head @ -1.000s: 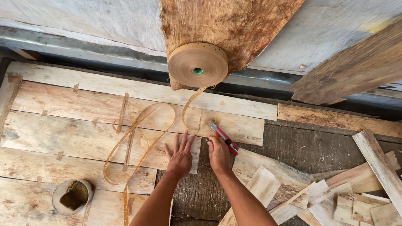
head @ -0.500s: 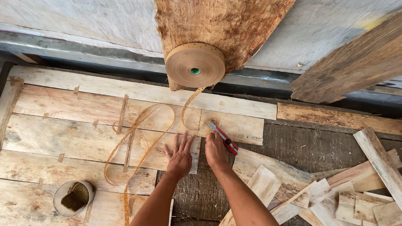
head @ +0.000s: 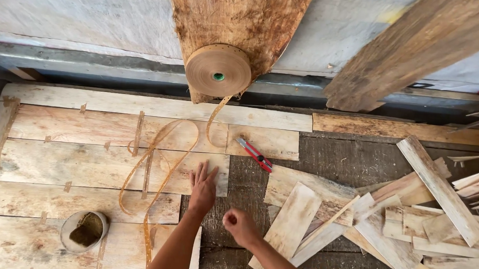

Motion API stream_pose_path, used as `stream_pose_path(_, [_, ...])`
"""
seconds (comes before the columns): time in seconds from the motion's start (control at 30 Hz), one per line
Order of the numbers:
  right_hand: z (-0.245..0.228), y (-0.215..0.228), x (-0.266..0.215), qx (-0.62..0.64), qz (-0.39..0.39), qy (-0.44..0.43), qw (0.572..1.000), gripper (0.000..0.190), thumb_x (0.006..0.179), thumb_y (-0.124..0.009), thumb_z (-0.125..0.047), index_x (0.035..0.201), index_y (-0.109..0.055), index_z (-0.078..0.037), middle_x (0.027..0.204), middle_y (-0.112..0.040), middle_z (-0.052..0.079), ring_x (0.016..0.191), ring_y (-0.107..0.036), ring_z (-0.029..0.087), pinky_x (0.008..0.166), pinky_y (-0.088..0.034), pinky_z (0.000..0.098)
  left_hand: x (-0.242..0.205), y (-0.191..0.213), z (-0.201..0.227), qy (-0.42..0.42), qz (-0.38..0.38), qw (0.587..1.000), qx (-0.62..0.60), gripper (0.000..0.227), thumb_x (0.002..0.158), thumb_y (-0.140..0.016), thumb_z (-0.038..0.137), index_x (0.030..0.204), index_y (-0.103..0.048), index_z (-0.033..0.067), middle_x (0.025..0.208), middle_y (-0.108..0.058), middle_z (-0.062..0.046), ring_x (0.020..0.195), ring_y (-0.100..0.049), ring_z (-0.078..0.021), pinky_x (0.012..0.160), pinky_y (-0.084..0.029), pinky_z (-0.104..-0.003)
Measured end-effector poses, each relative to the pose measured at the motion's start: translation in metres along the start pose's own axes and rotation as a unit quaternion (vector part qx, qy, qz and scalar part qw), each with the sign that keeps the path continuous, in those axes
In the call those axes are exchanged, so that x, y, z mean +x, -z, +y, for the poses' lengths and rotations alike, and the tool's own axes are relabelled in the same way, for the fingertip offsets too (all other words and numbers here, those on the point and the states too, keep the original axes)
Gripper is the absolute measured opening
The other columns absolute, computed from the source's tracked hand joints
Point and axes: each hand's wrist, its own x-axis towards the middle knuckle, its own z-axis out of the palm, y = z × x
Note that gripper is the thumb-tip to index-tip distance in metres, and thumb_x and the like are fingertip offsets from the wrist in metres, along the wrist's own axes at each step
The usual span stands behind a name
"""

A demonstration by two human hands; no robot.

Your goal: Trimming thin wood veneer strips using a utility knife on a wooden workbench.

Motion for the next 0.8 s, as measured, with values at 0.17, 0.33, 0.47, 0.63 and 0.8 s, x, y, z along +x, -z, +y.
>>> stream_pose_path(0.17, [-0.023,-0.034,-0.060,-0.058,-0.231,-0.026,0.971,0.017,0.105,-0.062,-0.023,0.106,-0.073,-0.010,0.103,-0.075,0.008,0.085,-0.071,0.019,0.084,-0.058,0.0377,-0.035,-0.001,-0.003,-0.002,-0.019,1.000,-0.004,0.055,0.097,-0.049,0.006,0.151,-0.047,0.0156,0.170,-0.022,-0.013,0.158,-0.013,-0.0305,0.128,-0.009,-0.052])
stream_pose_path(0.33, [-0.030,-0.041,-0.076,-0.067,-0.365,0.046,0.927,0.021,0.107,-0.063,-0.027,0.122,-0.073,-0.017,0.118,-0.072,0.006,0.093,-0.070,0.020,0.095,-0.054,0.0426,-0.052,0.016,0.002,-0.006,-0.048,0.999,0.006,0.060,0.093,-0.055,0.008,0.151,-0.043,0.0120,0.168,-0.024,-0.013,0.157,-0.014,-0.0315,0.125,-0.015,-0.054])
stream_pose_path(0.47, [-0.039,-0.011,-0.049,-0.126,-0.139,-0.023,0.982,0.026,0.097,-0.075,-0.032,0.095,-0.072,-0.007,0.095,-0.076,0.012,0.081,-0.069,0.023,0.078,-0.059,0.0400,-0.048,0.036,0.022,0.022,-0.053,0.998,0.029,0.057,0.094,-0.057,0.013,0.149,-0.043,0.0124,0.163,-0.032,-0.011,0.152,-0.025,-0.0316,0.123,-0.023,-0.054])
stream_pose_path(0.63, [0.015,0.022,0.001,-0.071,0.016,0.039,0.997,0.020,0.098,-0.070,-0.027,0.095,-0.073,-0.007,0.096,-0.077,0.011,0.082,-0.073,0.016,0.076,-0.062,0.0324,-0.011,0.014,0.012,-0.001,0.025,0.998,-0.061,0.047,0.095,-0.063,0.015,0.141,-0.057,0.0076,0.144,-0.057,-0.016,0.135,-0.051,-0.0339,0.116,-0.042,-0.046])
stream_pose_path(0.8, [0.005,0.066,0.030,-0.066,0.115,0.001,0.991,0.013,0.099,-0.064,-0.016,0.105,-0.071,-0.007,0.097,-0.075,0.010,0.079,-0.072,0.017,0.073,-0.064,0.0343,0.024,0.026,0.034,0.047,0.071,0.990,-0.111,0.034,0.089,-0.075,0.021,0.119,-0.069,0.0068,0.120,-0.070,-0.015,0.116,-0.060,-0.0351,0.101,-0.050,-0.046])
